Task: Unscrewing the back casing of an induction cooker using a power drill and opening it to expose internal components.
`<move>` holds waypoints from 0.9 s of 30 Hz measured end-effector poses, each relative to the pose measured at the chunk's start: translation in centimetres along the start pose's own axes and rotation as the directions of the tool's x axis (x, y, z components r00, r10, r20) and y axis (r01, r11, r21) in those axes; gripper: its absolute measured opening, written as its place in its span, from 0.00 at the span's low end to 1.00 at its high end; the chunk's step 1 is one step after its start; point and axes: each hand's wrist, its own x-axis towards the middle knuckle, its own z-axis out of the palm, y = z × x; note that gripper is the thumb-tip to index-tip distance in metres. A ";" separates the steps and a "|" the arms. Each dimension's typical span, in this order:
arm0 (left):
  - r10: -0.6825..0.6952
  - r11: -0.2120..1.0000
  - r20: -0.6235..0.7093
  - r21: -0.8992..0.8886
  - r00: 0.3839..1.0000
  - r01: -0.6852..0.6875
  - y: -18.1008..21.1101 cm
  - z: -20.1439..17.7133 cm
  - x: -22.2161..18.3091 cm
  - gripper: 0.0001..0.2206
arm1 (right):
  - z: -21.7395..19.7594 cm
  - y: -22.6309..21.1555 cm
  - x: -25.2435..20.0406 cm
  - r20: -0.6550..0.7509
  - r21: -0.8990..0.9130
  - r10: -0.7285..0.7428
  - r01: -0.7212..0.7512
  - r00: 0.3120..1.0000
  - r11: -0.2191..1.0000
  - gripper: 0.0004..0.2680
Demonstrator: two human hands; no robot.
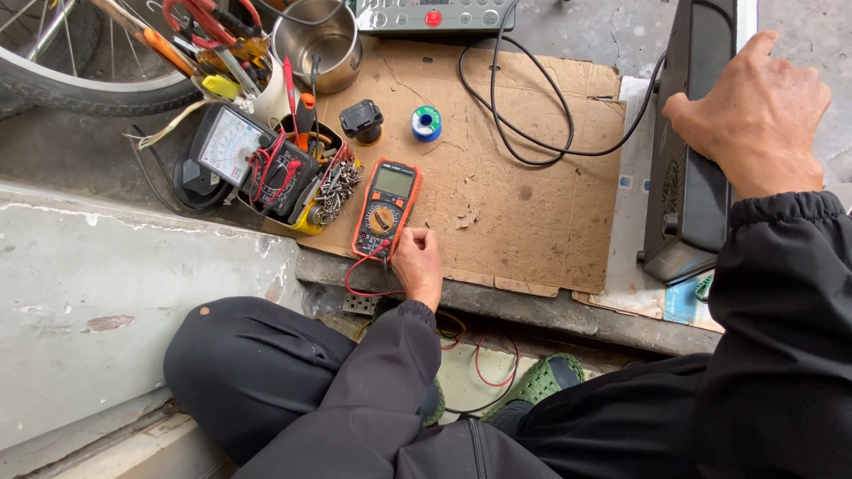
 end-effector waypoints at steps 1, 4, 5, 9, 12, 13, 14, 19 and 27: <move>0.000 1.000 0.000 0.000 1.000 0.000 -0.9 0.8 0.4 0.05 | 0.2 0.0 0.1 0.000 0.000 0.000 0.000 1.000 1.000 0.40; -0.022 1.000 -0.096 -0.018 0.995 0.020 -2.4 2.6 1.4 0.05 | 0.0 -0.3 0.1 -0.019 -0.031 0.007 -0.008 1.000 0.999 0.38; -0.055 0.998 -0.090 -0.010 0.994 0.055 -2.2 2.8 1.5 0.07 | -0.6 -0.4 -0.1 0.003 -0.042 0.019 -0.019 1.000 0.999 0.38; -0.092 0.993 -0.222 0.055 0.971 0.106 -4.9 5.8 3.4 0.20 | 0.2 -0.9 -0.8 -0.185 0.017 0.058 -0.055 0.981 0.998 0.28; -0.352 0.929 -0.195 0.043 0.915 0.366 -1.2 5.5 4.0 0.12 | -3.0 -1.0 -0.7 0.056 0.087 0.048 -0.053 0.997 0.995 0.36; -0.352 0.930 -0.192 0.039 0.916 0.365 -2.6 6.6 4.5 0.12 | -3.6 -1.1 -1.2 0.053 0.083 0.050 -0.055 0.997 0.995 0.36; -0.392 0.901 -0.260 0.085 0.882 0.425 -3.9 7.8 4.9 0.09 | -4.1 -1.3 -1.6 0.014 0.126 0.054 -0.056 0.998 0.990 0.36; -0.414 0.858 -0.351 0.158 0.840 0.489 -6.6 10.5 6.5 0.06 | -4.7 -0.7 -1.7 -0.012 0.199 0.075 -0.071 0.997 0.977 0.36; -0.319 0.870 -0.230 0.315 0.920 0.380 -2.6 6.3 4.7 0.05 | -4.8 -1.1 -1.9 0.025 0.228 0.058 -0.063 0.998 0.972 0.36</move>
